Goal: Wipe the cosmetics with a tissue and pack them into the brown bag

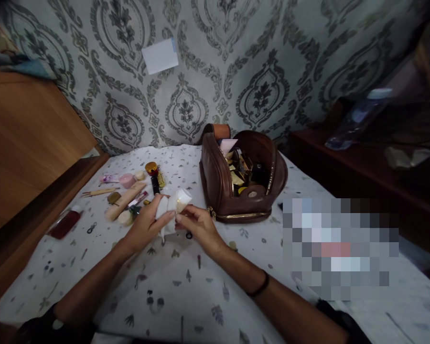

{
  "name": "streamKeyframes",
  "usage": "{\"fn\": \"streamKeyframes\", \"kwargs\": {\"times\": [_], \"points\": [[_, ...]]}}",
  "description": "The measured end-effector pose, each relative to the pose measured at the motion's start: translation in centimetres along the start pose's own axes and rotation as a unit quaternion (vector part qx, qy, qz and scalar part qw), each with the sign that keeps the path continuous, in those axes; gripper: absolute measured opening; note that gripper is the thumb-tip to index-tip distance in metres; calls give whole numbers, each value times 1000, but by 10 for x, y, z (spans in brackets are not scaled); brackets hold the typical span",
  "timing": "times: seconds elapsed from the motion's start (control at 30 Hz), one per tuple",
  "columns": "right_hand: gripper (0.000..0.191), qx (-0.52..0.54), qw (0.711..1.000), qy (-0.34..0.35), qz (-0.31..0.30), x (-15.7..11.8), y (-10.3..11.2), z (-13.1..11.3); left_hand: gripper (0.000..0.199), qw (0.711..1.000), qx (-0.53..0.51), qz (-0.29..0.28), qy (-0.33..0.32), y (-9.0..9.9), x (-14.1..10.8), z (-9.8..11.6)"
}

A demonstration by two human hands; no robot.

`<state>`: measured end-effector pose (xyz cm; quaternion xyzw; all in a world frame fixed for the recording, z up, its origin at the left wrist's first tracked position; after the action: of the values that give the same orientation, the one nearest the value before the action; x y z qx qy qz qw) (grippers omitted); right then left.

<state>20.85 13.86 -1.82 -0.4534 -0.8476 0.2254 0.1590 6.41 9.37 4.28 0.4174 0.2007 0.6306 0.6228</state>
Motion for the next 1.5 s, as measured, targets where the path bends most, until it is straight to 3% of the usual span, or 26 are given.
{"fn": "streamKeyframes", "kwargs": {"times": [0.13,0.3,0.43,0.53,0.7,0.8,0.9,1.0,1.1,1.2,1.27,1.37,1.5], "points": [[48,-16,999,-39,-26,-3,-6,-10,21,999,-9,-40,-3,19,0,0],[49,-36,999,36,-6,-2,-7,-26,21,997,-13,-70,-29,31,-6,2],[38,-31,999,23,-21,-1,-7,-26,22,996,13,-86,-28,39,-10,0],[37,-21,999,25,3,-1,-3,-26,23,995,44,-85,-19,51,-12,-7],[39,14,999,43,27,0,0,-28,24,999,-11,17,25,70,-16,-27],[40,70,996,41,40,0,-2,-25,26,988,-39,135,66,72,-20,-32],[41,126,990,31,60,-1,-4,-19,25,961,29,264,82,64,-27,-25],[41,148,987,11,60,-2,-7,-12,24,941,168,294,-27,42,-31,-8],[37,144,988,-7,52,-4,-11,-7,30,907,297,228,-190,14,-30,7],[37,134,990,-16,32,-7,-15,-7,33,873,366,195,-255,3,-26,7],[39,132,991,-31,17,-8,-16,-8,33,867,377,217,-243,13,-21,1],[44,150,986,-63,20,-8,-15,-9,33,877,360,271,-165,38,-11,-12],[43,186,979,-73,26,-6,-14,-8,43,936,190,295,10,52,-6,-23]]}}
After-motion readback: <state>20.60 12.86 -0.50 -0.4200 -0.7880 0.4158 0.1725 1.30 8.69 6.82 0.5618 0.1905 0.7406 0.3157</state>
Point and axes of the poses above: each hand's wrist, its own x-axis towards the middle knuckle, its own y-axis out of the back of the hand, z = x × y, the point moved 3 cm from there along x, towards the middle knuckle, and after that the axes turned 10 degrees about x, right-handed, at the moved point
